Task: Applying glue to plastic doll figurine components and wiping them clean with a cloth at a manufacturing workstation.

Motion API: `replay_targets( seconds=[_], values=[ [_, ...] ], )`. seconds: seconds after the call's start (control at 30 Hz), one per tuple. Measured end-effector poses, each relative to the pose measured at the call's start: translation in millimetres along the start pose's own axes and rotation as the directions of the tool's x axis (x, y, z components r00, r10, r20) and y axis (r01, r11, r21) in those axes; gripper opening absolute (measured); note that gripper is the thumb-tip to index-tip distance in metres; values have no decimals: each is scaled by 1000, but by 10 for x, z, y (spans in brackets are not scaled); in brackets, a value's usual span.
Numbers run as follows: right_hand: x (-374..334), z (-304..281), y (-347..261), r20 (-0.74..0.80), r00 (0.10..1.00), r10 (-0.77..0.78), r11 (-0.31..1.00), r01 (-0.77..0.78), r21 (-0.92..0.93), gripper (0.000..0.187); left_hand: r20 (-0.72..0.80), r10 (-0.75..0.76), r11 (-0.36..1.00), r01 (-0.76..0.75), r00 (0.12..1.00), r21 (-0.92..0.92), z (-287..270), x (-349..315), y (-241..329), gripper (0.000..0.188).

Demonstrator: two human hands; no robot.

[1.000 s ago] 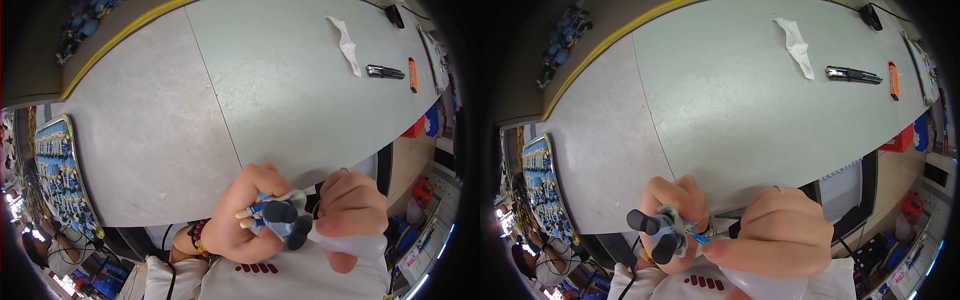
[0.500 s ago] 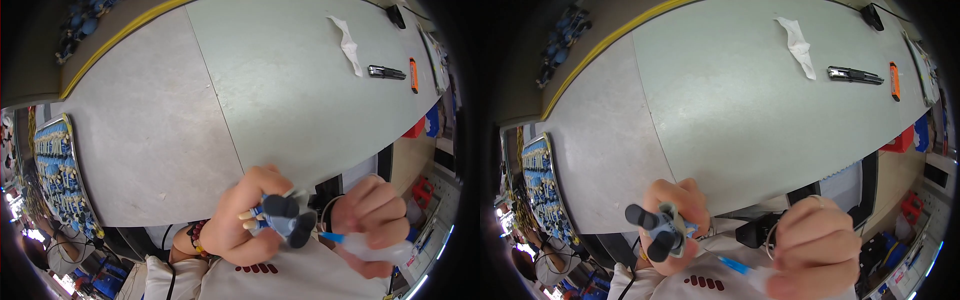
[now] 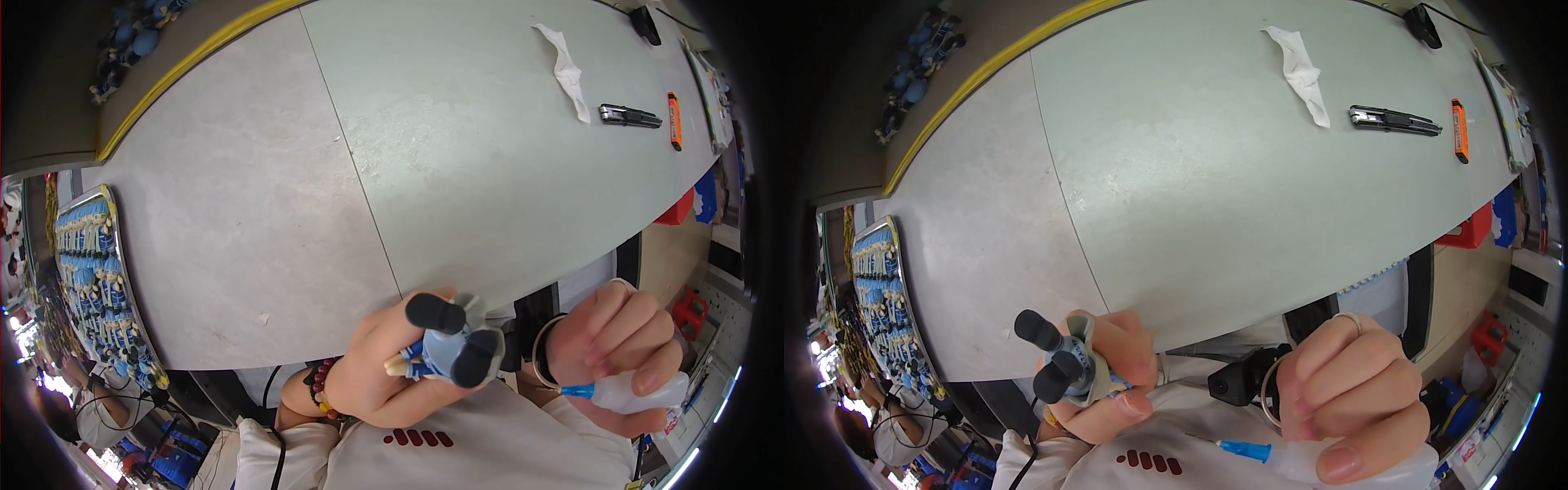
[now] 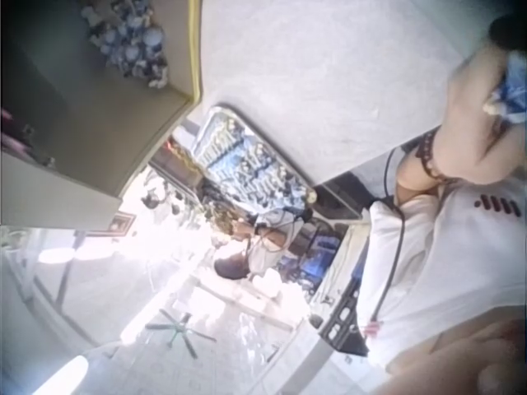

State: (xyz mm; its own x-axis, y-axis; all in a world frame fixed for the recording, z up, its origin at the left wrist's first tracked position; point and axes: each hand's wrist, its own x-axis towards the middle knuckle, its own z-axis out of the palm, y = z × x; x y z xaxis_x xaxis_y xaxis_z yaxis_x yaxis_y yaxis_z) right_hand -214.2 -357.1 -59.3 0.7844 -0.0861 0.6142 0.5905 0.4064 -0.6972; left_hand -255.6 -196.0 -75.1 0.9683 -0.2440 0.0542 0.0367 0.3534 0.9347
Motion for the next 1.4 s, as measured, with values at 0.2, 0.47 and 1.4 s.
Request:
replay_targets(
  seconds=[0.2, 0.47, 1.4],
  values=[
    [-8, -40, 16, 8, 999, 36, 999, -36, 35, 31, -34, -23, 1000, 24, 999, 17, 24, 16, 31, 26],
    [0, -65, 16, 44, 997, 62, 997, -64, 38, 32, -69, -12, 998, 15, 998, 55, 23, -30, -14, 26],
    [-21, -27, 14, 23, 995, 94, 994, -96, 54, 31, 19, 115, 984, -116, 993, 138, 14, 17, -30, 37]
  ],
)
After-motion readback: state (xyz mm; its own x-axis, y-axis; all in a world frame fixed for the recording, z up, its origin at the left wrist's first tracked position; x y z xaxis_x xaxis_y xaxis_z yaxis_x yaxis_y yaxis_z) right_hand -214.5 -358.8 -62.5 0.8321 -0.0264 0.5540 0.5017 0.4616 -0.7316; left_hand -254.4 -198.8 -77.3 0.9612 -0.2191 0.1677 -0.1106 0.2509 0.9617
